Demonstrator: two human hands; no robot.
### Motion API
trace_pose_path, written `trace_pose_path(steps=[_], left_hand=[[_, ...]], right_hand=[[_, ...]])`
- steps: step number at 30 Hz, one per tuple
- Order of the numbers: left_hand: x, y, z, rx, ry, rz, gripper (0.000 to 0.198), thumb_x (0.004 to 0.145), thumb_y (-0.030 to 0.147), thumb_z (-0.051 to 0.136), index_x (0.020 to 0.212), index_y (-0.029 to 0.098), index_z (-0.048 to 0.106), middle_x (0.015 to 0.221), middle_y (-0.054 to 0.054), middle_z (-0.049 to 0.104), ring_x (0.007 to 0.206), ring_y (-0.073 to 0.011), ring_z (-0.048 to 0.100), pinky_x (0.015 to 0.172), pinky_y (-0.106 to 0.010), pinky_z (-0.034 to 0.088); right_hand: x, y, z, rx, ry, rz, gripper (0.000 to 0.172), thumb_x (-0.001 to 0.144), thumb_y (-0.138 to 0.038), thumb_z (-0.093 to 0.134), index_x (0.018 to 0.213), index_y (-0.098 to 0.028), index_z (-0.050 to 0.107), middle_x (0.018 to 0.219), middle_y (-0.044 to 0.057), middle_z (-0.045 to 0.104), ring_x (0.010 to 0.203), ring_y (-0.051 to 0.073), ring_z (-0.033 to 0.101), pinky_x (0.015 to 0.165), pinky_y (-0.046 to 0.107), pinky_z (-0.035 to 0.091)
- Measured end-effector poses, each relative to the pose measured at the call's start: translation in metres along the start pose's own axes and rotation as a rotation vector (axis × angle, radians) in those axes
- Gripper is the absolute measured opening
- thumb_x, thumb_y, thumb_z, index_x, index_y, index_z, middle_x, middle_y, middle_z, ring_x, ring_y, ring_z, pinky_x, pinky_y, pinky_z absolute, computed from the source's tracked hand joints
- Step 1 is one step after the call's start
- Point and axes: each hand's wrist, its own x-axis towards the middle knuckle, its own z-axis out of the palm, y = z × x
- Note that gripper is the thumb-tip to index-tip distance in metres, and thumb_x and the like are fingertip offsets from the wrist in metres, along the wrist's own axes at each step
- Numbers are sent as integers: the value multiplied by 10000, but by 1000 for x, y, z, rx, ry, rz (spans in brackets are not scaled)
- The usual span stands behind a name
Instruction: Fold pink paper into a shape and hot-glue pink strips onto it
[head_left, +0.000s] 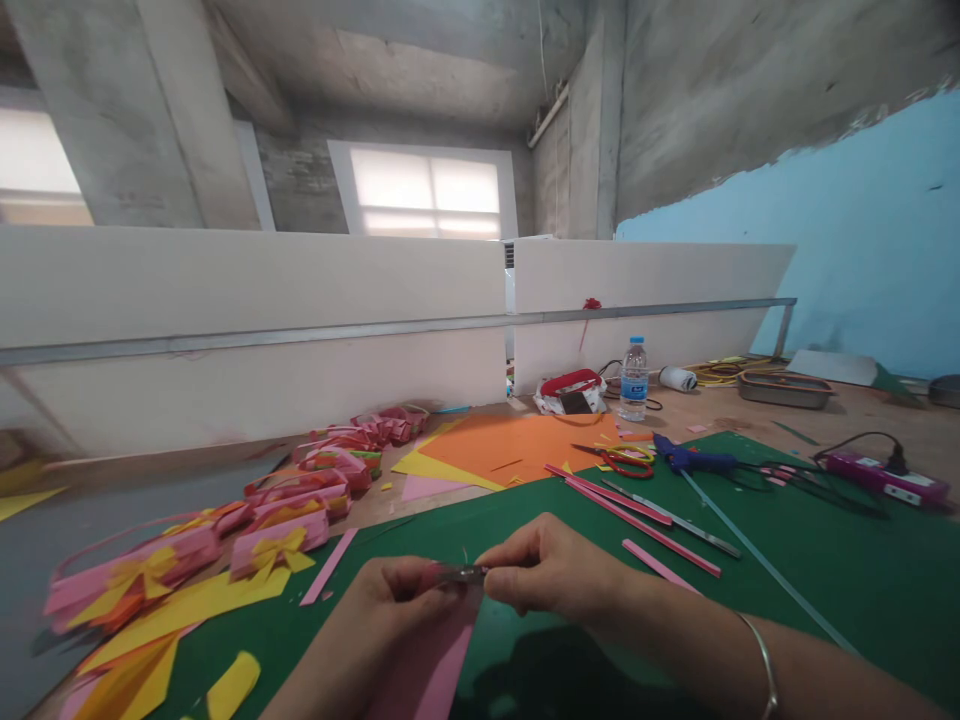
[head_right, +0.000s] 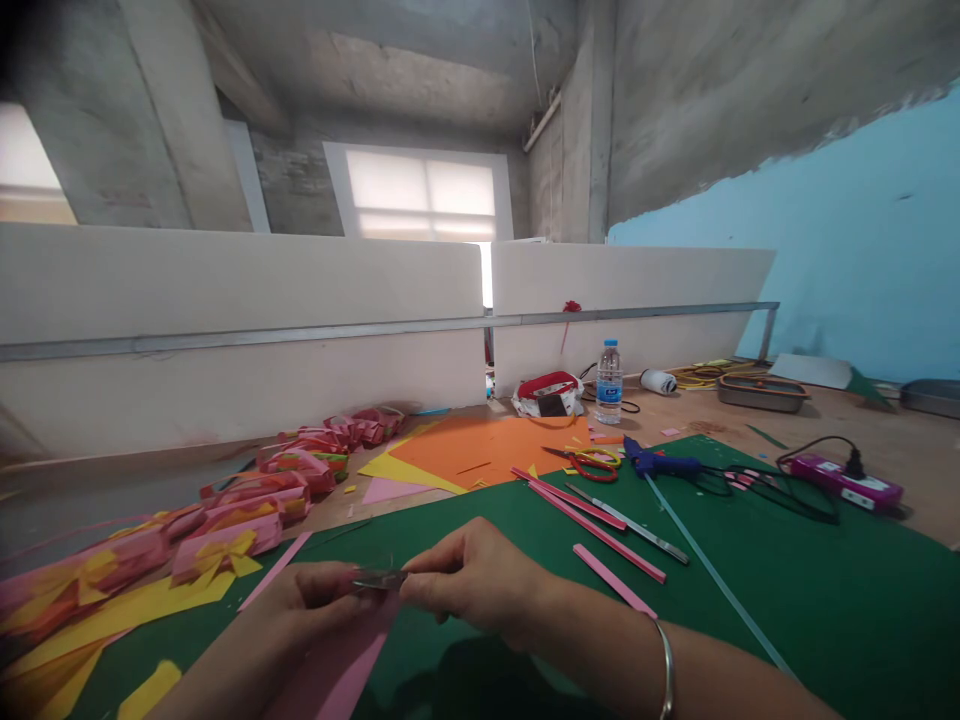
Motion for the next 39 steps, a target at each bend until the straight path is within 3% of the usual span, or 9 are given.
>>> trace_pose_path(steps=[16, 30, 39], left_hand=[[0, -1, 3, -136, 13, -102, 355, 437, 433, 795, 555, 116, 687, 447, 17, 536, 459, -76, 377, 505, -220, 223], [-2, 3, 11, -158, -95, -35, 272, 465, 374, 763, 455, 136, 631, 405, 55, 441, 437, -57, 303, 505, -238, 169], [1, -2, 8, -166, -80, -37, 272, 459, 364, 781, 475, 127, 649, 397, 52, 440, 439, -56, 302, 501, -230, 174]], right_hand=[[-2, -1, 1, 63, -18, 7, 190, 708, -188, 583, 789, -121, 742, 470, -58, 408, 462, 44, 293, 451, 203, 208], [-2, -2, 2, -10, -24, 1, 229, 691, -147, 566, 828, -144, 750, 472, -63, 407, 473, 47, 292, 451, 200, 214], [-2, 0, 6, 45, -4, 3, 203, 699, -139, 544, 776, -126, 731, 461, -69, 378, 464, 44, 274, 449, 213, 178]])
